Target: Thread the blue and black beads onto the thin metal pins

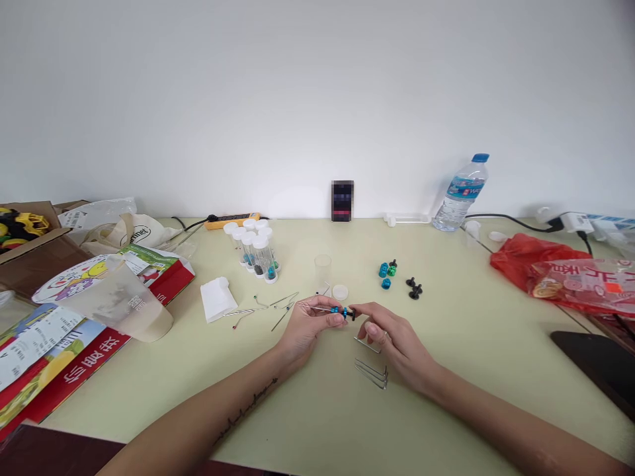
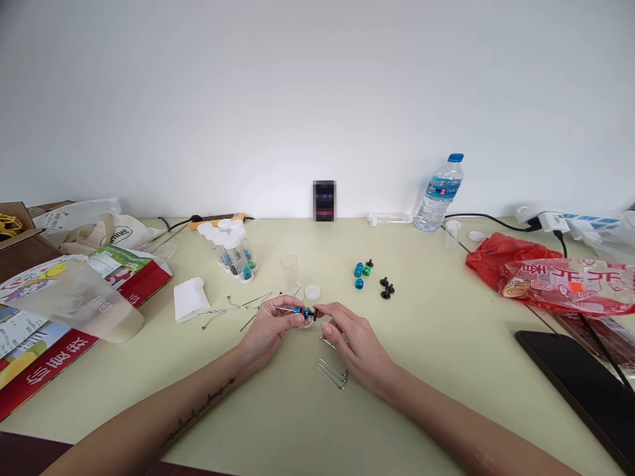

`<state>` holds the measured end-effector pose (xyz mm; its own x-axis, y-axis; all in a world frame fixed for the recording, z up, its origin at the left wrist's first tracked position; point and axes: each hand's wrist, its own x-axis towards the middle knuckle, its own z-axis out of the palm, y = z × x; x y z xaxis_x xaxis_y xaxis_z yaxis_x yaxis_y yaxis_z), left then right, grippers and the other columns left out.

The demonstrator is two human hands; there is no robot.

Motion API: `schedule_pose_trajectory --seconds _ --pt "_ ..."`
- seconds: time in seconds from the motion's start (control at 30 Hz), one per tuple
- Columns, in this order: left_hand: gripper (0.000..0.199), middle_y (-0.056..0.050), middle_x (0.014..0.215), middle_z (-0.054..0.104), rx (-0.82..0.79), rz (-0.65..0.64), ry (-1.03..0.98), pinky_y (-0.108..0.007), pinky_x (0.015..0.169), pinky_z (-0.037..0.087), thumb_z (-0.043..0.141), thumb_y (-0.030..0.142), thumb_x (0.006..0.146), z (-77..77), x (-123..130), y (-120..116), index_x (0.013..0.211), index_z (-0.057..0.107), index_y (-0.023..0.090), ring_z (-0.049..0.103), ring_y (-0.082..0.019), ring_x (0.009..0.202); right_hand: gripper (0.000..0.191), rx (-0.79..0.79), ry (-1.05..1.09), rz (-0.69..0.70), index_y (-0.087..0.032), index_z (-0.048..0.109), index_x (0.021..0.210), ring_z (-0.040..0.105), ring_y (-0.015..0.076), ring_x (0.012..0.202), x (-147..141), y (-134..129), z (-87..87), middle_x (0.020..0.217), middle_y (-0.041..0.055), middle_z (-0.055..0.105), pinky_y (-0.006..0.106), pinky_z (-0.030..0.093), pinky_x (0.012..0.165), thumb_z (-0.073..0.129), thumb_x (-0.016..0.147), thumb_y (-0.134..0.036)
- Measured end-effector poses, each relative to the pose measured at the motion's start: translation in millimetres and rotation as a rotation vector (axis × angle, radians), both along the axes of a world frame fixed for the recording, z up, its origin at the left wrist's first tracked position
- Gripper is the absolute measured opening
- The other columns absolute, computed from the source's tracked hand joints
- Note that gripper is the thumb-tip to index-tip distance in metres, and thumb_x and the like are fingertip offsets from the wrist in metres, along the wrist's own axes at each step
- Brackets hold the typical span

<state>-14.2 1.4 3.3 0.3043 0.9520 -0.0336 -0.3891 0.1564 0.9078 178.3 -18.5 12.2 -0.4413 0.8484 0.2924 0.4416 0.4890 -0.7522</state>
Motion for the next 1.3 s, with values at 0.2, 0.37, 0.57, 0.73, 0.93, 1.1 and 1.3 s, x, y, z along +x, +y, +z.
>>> schedule_pose_trajectory --seconds 0.2,0.37,0.57,0.73,0.93,1.1,1.3 --pt "0.026 -0.006 0.079 0.067 -0.038 -0.032 0.032 -0.029 0.073 0.045 0.076 0.02 0.062 2.2 0.0 -2.7 0.085 0.064 0.014 0.06 -0.014 0.07 0.025 -0.067 -0.042 -0.058 -0.026 0.048 0.113 0.057 0.0126 0.072 -2.7 -1.2 2.3 0.097 0.0029 0.06 0.023 0.045 0.059 0.04 0.092 -0.038" --pt "0.026 -0.005 0.08 0.067 -0.029 -0.043 0.081 -0.029 0.074 0.045 0.077 0.019 0.06 4.3 0.4 -3.8 0.083 0.065 0.015 0.06 -0.015 0.074 0.02 -0.075 -0.083 -0.089 -0.024 0.05 0.097 0.056 0.0136 0.067 -5.6 -2.3 4.1 0.076 0.0003 0.059 0.023 0.043 0.054 0.038 0.093 -0.039" --pt "0.025 -0.004 0.078 0.067 -0.001 -0.049 0.127 -0.027 0.072 0.044 0.078 0.018 0.057 4.9 0.8 -3.6 0.079 0.067 0.015 0.058 -0.014 0.072 0.029 0.034 -0.162 -0.056 -0.021 0.051 0.082 0.052 0.0134 0.063 -4.2 -3.0 4.8 0.074 0.0007 0.057 0.026 0.041 0.057 0.031 0.096 -0.036" --pt "0.025 -0.004 0.078 0.067 -0.005 -0.028 0.13 -0.027 0.071 0.044 0.078 0.019 0.055 4.9 0.9 -3.1 0.077 0.068 0.015 0.058 -0.014 0.072 0.017 0.028 -0.118 -0.057 -0.023 0.05 0.09 0.054 0.0128 0.065 -4.1 -2.3 3.6 0.081 0.0005 0.057 0.024 0.04 0.055 0.038 0.094 -0.034" --pt "0.025 -0.004 0.076 0.067 -0.002 -0.036 0.117 -0.027 0.071 0.045 0.079 0.019 0.055 4.0 1.6 -3.1 0.078 0.068 0.015 0.058 -0.014 0.071 0.022 0.067 -0.132 -0.066 -0.022 0.05 0.087 0.054 0.0135 0.064 -4.4 -2.3 3.1 0.08 0.0018 0.057 0.025 0.041 0.054 0.035 0.095 -0.037" --pt "0.027 -0.005 0.076 0.068 -0.005 -0.054 0.1 -0.03 0.074 0.046 0.079 0.021 0.056 4.5 1.0 -3.2 0.08 0.068 0.015 0.061 -0.015 0.07 0.027 0.107 -0.162 -0.06 -0.021 0.052 0.086 0.053 0.0136 0.062 -4.1 -2.6 2.8 0.079 0.0031 0.058 0.026 0.041 0.056 0.031 0.096 -0.035" --pt "0.027 -0.009 0.083 0.069 -0.061 -0.078 0.028 -0.032 0.076 0.047 0.076 0.027 0.062 3.2 -1.2 -0.6 0.084 0.07 0.013 0.064 -0.017 0.071 0.016 0.149 -0.068 -0.045 -0.024 0.05 0.103 0.056 0.0126 0.067 -4.0 -1.3 0.7 0.105 0.007 0.055 0.029 0.045 0.062 0.037 0.094 -0.029"
